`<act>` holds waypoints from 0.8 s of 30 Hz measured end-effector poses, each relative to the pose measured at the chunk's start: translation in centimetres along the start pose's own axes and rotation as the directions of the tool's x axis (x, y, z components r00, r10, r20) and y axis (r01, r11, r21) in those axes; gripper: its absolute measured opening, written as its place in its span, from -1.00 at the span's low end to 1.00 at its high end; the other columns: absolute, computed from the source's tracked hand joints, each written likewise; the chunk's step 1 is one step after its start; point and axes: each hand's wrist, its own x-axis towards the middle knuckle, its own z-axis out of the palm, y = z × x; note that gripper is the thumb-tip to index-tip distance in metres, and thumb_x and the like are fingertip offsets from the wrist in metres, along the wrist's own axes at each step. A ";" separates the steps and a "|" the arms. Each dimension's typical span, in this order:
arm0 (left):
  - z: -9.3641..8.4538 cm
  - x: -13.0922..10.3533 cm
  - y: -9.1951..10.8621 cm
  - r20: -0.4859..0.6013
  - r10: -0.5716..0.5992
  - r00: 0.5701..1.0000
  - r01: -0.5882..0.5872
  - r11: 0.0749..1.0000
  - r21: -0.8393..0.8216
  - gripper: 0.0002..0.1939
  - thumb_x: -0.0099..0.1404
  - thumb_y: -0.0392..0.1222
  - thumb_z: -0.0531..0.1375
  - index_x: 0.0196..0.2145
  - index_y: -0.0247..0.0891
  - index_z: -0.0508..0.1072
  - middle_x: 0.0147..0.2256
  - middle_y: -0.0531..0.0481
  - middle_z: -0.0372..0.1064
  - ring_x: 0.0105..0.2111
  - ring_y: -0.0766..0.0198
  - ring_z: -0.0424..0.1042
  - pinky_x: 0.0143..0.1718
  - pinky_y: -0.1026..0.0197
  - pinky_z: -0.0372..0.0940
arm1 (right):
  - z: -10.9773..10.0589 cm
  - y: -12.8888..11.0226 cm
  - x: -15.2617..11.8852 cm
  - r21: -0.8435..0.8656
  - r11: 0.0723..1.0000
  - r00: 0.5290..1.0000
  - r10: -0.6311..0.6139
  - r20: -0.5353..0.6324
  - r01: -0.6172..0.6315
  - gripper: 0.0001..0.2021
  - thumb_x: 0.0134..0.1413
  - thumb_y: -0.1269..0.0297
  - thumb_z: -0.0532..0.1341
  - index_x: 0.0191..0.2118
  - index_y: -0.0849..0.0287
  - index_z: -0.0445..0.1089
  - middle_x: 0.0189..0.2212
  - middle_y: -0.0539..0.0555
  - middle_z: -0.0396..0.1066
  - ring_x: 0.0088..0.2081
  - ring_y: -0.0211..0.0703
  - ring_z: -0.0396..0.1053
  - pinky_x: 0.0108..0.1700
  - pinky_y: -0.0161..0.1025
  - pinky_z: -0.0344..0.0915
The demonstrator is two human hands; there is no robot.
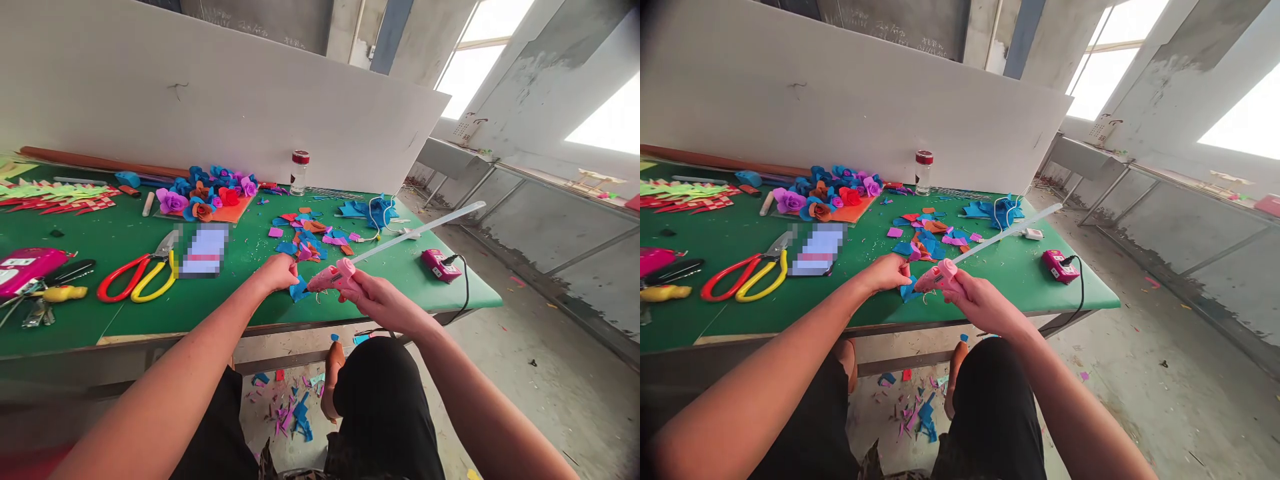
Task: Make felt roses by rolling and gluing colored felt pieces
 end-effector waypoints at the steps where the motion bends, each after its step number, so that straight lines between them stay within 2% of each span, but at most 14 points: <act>1: 0.0 0.0 0.0 0.001 0.003 1.000 -0.003 1.000 0.002 -0.86 -0.13 -0.42 0.22 -0.62 -0.22 0.36 -0.60 0.09 0.35 -0.46 0.23 0.39 -0.44 0.26 0.15 | 0.1 0.0 0.2 -0.032 0.999 1.000 -0.008 0.006 0.008 -0.75 0.34 0.09 0.04 -0.10 0.13 0.33 -0.35 0.02 0.44 -0.44 -0.24 0.24 -0.37 -0.28 0.17; 10: 0.0 0.0 -0.1 -0.006 0.019 1.000 -0.019 1.000 -0.001 -0.86 -0.11 -0.42 0.23 -0.63 -0.23 0.36 -0.62 0.09 0.34 -0.47 0.24 0.38 -0.46 0.26 0.13 | 0.8 0.4 1.0 -0.134 0.991 1.000 -0.020 0.022 0.023 -0.78 0.33 0.15 0.04 -0.03 0.07 0.30 -0.27 0.09 0.50 -0.30 -0.08 0.40 -0.22 -0.18 0.26; 15: 0.0 -0.1 0.0 -0.006 0.021 1.000 -0.021 1.000 -0.006 -0.85 -0.09 -0.44 0.23 -0.62 -0.23 0.37 -0.61 0.08 0.35 -0.49 0.25 0.37 -0.46 0.25 0.13 | 0.8 0.3 1.0 -0.133 0.991 1.000 -0.027 0.004 0.027 -0.77 0.33 0.13 0.04 -0.04 0.05 0.33 -0.30 0.08 0.51 -0.31 -0.08 0.41 -0.23 -0.19 0.27; 24: -0.1 -0.2 0.1 0.007 0.023 1.000 -0.023 1.000 -0.003 -0.85 -0.07 -0.44 0.23 -0.61 -0.23 0.35 -0.60 0.10 0.34 -0.50 0.28 0.33 -0.46 0.27 0.12 | 1.0 0.2 1.1 -0.157 0.987 0.999 -0.023 0.046 0.030 -0.82 0.35 0.15 0.00 -0.11 0.09 0.26 -0.26 0.09 0.49 -0.28 -0.07 0.40 -0.21 -0.17 0.25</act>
